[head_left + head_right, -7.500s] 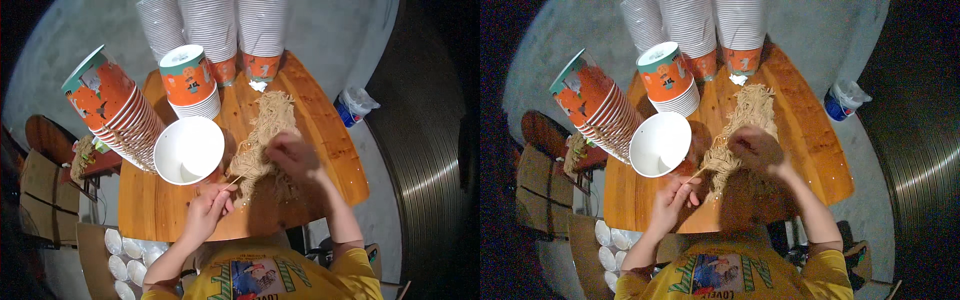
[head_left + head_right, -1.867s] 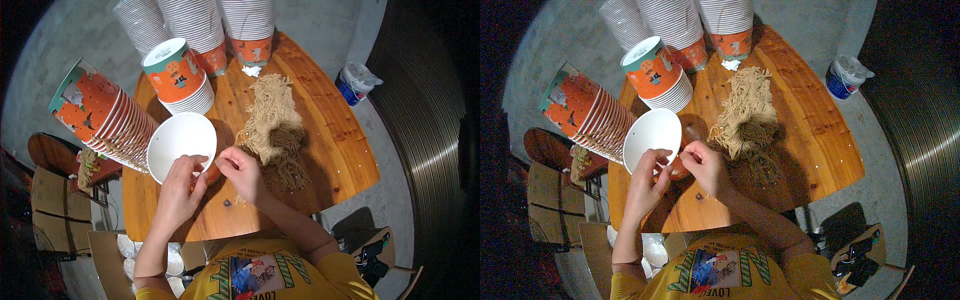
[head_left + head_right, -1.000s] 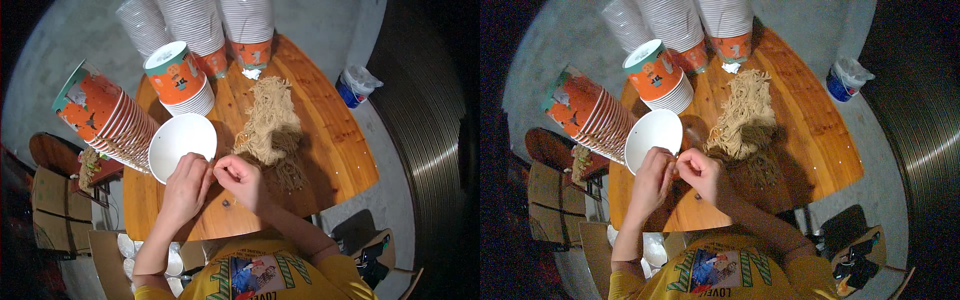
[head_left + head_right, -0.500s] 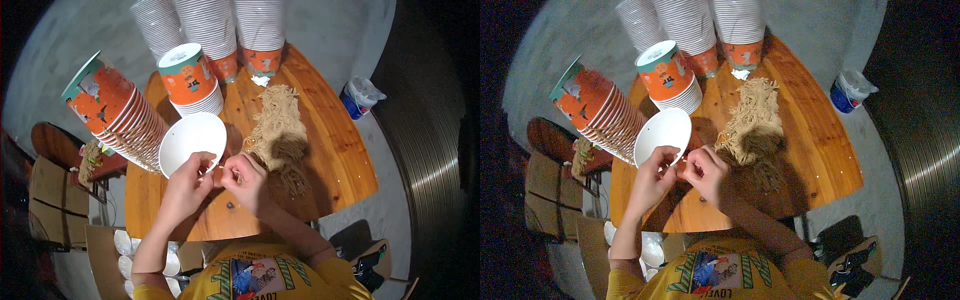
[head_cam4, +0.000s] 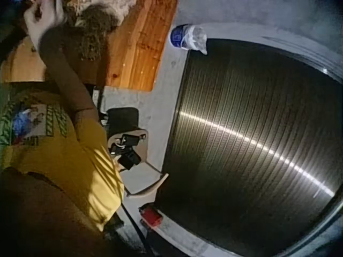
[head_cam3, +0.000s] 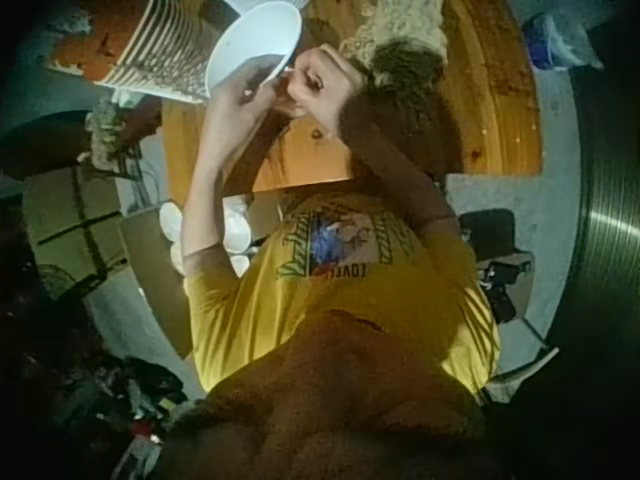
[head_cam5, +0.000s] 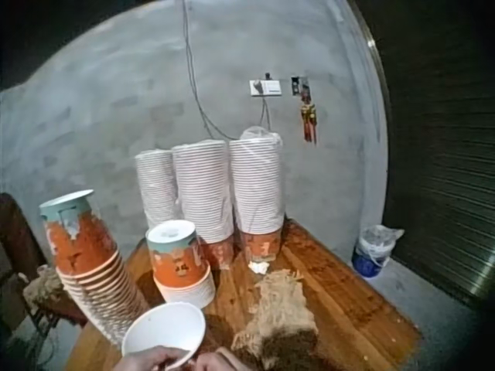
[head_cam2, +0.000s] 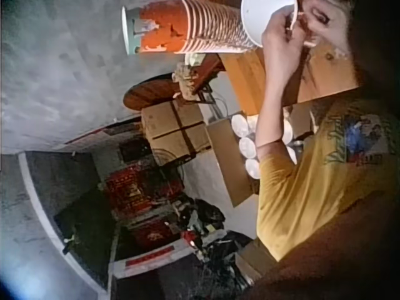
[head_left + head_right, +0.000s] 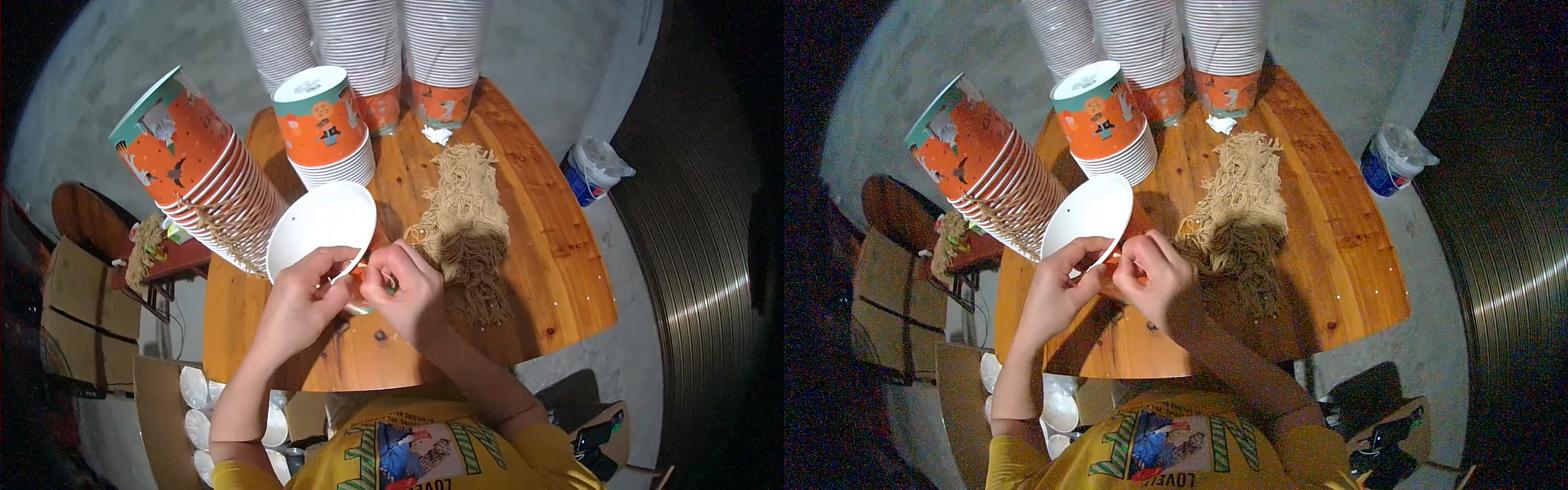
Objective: The person is packaging dried fibrous material into paper cups and securing them with a string.
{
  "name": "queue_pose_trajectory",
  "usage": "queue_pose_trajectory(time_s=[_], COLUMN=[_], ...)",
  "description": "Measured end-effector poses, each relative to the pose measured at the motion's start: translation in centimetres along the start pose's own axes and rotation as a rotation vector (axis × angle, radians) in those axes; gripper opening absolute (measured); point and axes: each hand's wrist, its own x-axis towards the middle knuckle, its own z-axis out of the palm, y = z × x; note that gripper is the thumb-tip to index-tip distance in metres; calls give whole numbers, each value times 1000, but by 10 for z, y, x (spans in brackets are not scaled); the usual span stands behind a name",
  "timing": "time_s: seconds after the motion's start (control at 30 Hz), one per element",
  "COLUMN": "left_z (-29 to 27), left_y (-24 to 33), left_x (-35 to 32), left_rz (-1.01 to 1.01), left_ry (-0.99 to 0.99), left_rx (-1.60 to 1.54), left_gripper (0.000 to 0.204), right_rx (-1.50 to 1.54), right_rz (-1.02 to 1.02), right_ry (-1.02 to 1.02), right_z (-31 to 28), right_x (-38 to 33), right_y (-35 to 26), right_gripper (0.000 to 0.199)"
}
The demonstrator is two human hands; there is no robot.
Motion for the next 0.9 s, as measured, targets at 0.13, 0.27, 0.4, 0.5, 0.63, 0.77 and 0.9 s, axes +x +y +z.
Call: queue_pose_trajectory(time_s=[0.13,0.27,0.4,0.5,0.63,0.77,0.9], left_z=[-1,-1,-3,-7,-7,2,14], left_y=[5,5,8,9,-4,-13,-23], left_x=[0,0,2,6,16,26,26], left_rz=[-105,-110,-110,-109,-189,-167,-131], left_ry=[-49,-52,-76,-162,-317,-394,-342], left_rx=[-57,-71,-45,-96,-278,-263,-163], left_gripper=[29,28,27,24,18,11,13], right_rx=[21,-22,-108,-152,-184,-164,-113], right_rz=[20,-3,-62,-75,-78,-77,-31], right_ry=[16,22,71,71,71,33,26], right_z=[3,5,7,5,0,-6,-9], right_x=[-1,-1,-2,-5,-8,-12,-13], right_y=[2,3,3,6,7,6,6], right_gripper=[15,14,14,15,15,15,15])
